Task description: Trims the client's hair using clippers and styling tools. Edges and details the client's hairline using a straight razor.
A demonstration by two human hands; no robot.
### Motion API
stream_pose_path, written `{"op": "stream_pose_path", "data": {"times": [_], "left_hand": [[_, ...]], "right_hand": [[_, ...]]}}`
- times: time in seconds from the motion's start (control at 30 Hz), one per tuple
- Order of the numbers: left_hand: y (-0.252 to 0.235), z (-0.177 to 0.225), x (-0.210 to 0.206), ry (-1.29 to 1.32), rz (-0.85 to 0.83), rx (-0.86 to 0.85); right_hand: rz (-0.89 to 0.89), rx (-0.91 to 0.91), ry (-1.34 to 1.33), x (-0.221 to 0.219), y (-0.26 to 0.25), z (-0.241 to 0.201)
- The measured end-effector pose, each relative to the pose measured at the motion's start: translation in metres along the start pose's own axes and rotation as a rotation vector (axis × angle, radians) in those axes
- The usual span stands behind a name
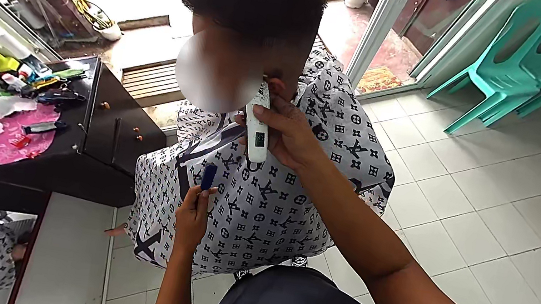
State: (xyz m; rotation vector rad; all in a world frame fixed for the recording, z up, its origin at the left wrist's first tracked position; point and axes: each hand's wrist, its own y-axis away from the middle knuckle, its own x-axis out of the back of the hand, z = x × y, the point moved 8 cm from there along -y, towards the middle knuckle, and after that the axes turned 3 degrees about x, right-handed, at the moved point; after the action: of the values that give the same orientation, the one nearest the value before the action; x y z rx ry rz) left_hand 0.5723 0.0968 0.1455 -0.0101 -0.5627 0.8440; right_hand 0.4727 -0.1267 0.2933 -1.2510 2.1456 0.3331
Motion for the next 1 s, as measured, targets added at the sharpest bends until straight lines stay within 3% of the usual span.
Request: {"op": "stream_pose_path", "data": {"times": [0.17, 0.3, 0.43, 0.57, 0.7, 0.83, 1.0], "left_hand": [[-0.006, 0.013, -0.011, -0.004, -0.024, -0.031], [-0.008, 0.013, -0.015, 0.102, -0.016, -0.008], [-0.008, 0.016, -0.013, 0.186, 0.02, 0.025], [-0.006, 0.017, -0.013, 0.288, 0.014, 0.114], [-0.007, 0.021, -0.014, 0.401, 0.023, 0.149], [-0.01, 0.024, -0.012, 0.455, 0.071, 0.109], [-0.017, 0.029, -0.012, 0.496, 0.137, 0.122]], "right_hand": [[0.03, -0.055, -0.004, 0.0, 0.0, 0.009], [0.022, 0.066, -0.042, -0.004, 0.0, -0.001], [0.028, -0.041, -0.065, -0.005, 0.001, 0.006], [0.008, 0.049, -0.07, -0.009, 0.0, -0.001], [0.059, -0.034, -0.023, -0.014, -0.003, 0.007], [0.031, 0.07, -0.04, -0.016, -0.001, 0.004], [0.009, -0.113, -0.131, -0.005, 0.0, 0.026]]}}
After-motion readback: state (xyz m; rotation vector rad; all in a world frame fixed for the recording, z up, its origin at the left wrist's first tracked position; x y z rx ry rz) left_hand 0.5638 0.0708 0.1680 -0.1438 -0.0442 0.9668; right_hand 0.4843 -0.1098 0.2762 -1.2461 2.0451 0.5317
